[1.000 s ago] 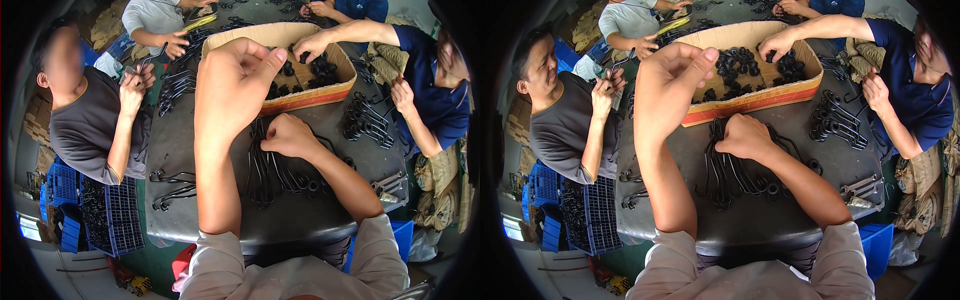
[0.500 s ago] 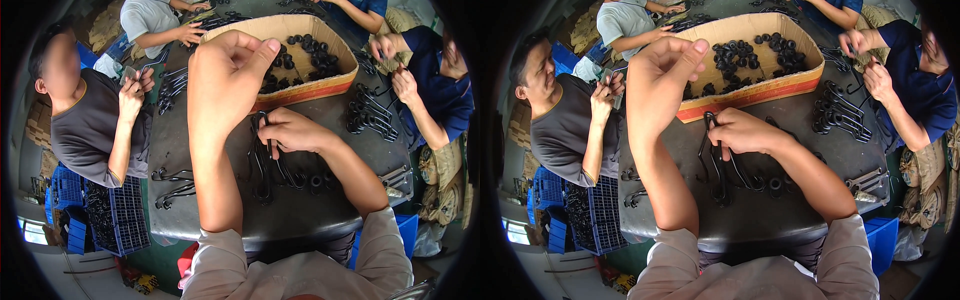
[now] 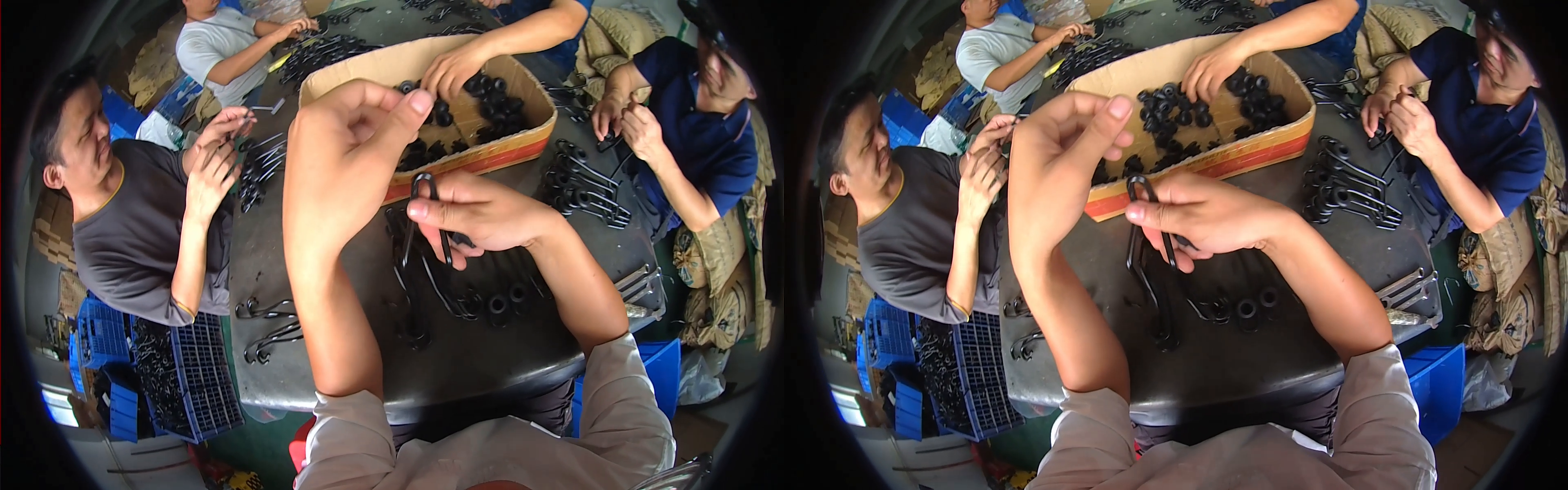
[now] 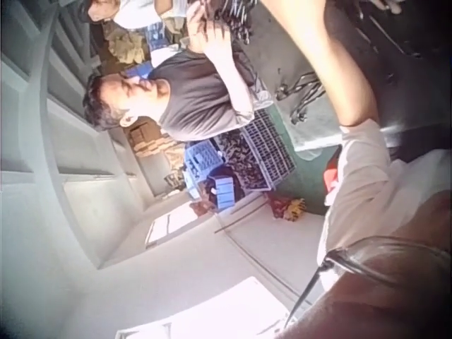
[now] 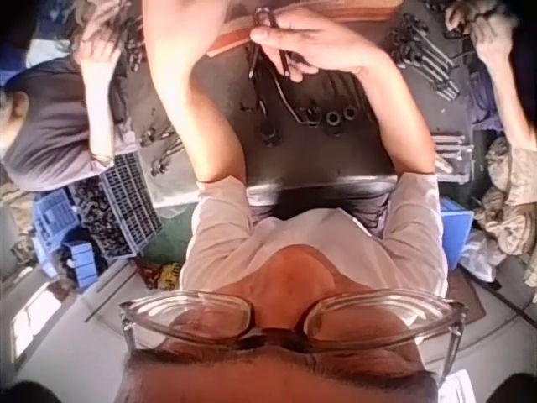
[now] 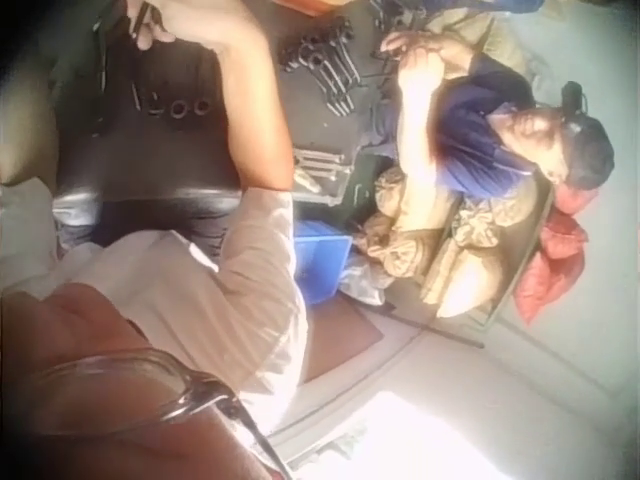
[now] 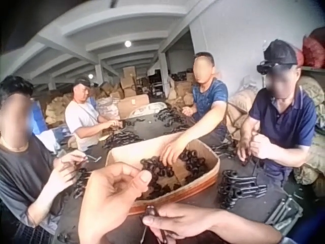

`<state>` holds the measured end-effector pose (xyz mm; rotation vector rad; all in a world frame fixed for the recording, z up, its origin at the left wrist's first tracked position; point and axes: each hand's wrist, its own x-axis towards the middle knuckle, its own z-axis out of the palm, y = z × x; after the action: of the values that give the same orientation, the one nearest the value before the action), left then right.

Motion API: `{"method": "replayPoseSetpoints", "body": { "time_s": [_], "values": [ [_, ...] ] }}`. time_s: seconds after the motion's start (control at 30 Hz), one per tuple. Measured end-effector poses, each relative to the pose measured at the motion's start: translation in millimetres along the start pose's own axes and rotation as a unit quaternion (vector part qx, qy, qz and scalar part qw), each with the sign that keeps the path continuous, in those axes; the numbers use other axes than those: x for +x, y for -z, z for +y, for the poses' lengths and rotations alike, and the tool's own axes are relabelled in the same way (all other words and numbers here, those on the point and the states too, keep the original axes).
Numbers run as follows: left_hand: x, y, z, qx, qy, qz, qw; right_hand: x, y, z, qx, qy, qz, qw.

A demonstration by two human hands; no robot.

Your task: Assembling black metal hooks by attaching rubber grommets to them.

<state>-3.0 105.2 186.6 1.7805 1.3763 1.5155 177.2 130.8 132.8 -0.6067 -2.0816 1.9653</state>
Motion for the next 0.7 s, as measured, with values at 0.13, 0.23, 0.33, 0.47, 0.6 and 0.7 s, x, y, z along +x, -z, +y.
{"method": "replayPoseSetpoints", "body": {
  "time_s": [0.13, 0.23, 0.33, 0.47, 0.6, 0.7],
  "values": [
    [2.1, -1.6, -1.2, 0.002, -0.012, -0.014, 1.0, -16.8, 24.4, -10.6, 0.065, 0.124, 0.107, 0.984],
    [0.6, -4.7, 7.0, -0.041, 0.017, -0.041, 0.998, -28.8, 35.8, -13.0, 0.098, 0.149, 0.183, 0.967],
    [-3.9, -3.3, 3.4, -0.063, 0.039, -0.162, 0.984, -37.8, 44.6, -20.5, 0.173, 0.158, 0.237, 0.943],
    [-4.7, -23.2, -3.4, -0.073, 0.071, -0.31, 0.945, -38.1, 50.3, -19.9, 0.192, 0.189, 0.253, 0.929],
    [-4.6, -46.8, -0.4, -0.112, 0.071, -0.295, 0.946, -36.3, 52.6, -16.5, 0.194, 0.143, 0.278, 0.93],
    [-2.4, -41.4, 3.6, -0.119, 0.083, -0.297, 0.944, -38.0, 59.3, -15.1, 0.269, 0.172, 0.215, 0.923]
  ]
}}
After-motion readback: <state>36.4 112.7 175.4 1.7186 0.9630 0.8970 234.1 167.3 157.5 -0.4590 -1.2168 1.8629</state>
